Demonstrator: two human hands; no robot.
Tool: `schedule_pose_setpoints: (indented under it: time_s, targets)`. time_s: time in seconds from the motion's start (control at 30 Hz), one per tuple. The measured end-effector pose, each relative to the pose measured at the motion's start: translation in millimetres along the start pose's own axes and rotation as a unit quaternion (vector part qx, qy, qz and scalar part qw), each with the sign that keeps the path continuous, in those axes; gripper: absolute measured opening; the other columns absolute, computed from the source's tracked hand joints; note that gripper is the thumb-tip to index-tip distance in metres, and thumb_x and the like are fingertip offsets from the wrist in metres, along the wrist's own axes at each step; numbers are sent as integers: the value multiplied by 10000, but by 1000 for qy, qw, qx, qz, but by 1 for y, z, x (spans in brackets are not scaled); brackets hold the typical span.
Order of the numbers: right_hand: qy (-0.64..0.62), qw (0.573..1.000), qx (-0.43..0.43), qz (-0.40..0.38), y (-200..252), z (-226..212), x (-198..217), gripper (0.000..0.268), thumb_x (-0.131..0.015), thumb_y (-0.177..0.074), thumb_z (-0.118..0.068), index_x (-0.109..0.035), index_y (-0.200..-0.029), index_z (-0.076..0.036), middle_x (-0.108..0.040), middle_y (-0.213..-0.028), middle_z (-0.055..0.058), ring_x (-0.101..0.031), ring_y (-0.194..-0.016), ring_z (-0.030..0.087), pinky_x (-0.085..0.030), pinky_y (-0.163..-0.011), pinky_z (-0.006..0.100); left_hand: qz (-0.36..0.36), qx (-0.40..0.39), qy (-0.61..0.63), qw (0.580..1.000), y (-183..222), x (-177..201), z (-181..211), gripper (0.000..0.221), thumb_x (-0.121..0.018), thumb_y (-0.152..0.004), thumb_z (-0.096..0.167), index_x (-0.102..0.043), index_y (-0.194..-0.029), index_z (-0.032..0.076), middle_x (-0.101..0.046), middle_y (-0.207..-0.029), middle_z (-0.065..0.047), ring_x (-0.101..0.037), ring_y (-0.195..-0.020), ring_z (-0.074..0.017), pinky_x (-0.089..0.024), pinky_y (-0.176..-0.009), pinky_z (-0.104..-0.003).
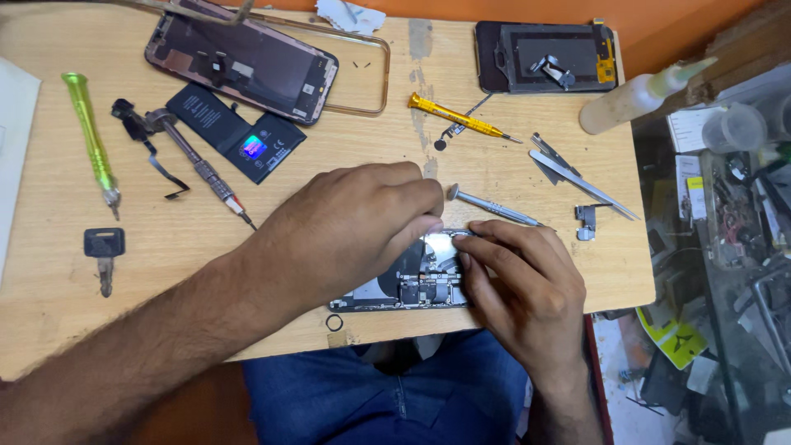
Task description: The person uses a metal spudger to pry and lift internal components inside a disassembled smartphone. They remove a small metal bracket and set it aside, then continue to adjust internal parts with the tool.
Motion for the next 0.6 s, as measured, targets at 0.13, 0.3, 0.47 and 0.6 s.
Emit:
schedule_pose_setpoints:
  time_s: [0.13,0.3,0.47,0.6]
  targets:
    - [-3,1000,-3,1,1,0,0,225,-786,-833,-28,-766,-1052,-75,-730,-1132,86,-689,-1015,250,-543,-868,364,15,2,-63,998,16,15,0,135,-656,-962,157,-661,-1016,34,-637,-866,-83,-684,-808,-230,-574,-703,-383]
    - [-8,1000,-1,-1,0,-1,0,216,-782,-836,-32,-764,-1049,-68,-741,-1168,83,-690,-1032,257,-539,-878,368,30,-24,-119,992,37,15,7,141,-692,-911,144,-669,-1001,39,-632,-870,-79,-685,-833,-224,-581,-688,-358]
    - [-8,1000,-11,1,0,-1,0,213,-782,-837,-33,-768,-1046,-69,-748,-1158,80,-692,-1030,250,-538,-879,362,83,-90,-125,985,48,16,6,157,-695,-907,118,-673,-1038,35,-667,-971,-68,-699,-908,-210,-597,-745,-331]
    - [-24,1000,-5,10,2,-1,2,211,-773,-848,-46,-763,-1057,-75,-739,-1182,78,-698,-1056,248,-543,-902,360,105,-78,-109,985,47,15,-5,190,-722,-898,97,-696,-1068,17,-700,-976,-83,-716,-883,-205,-601,-701,-309]
Point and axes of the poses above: each hand's wrist, its own y-axis away from the middle knuckle, its own x-axis out of the back of the hand, z = x × y, the point moved 7 cm from there along -y, towards the middle knuckle
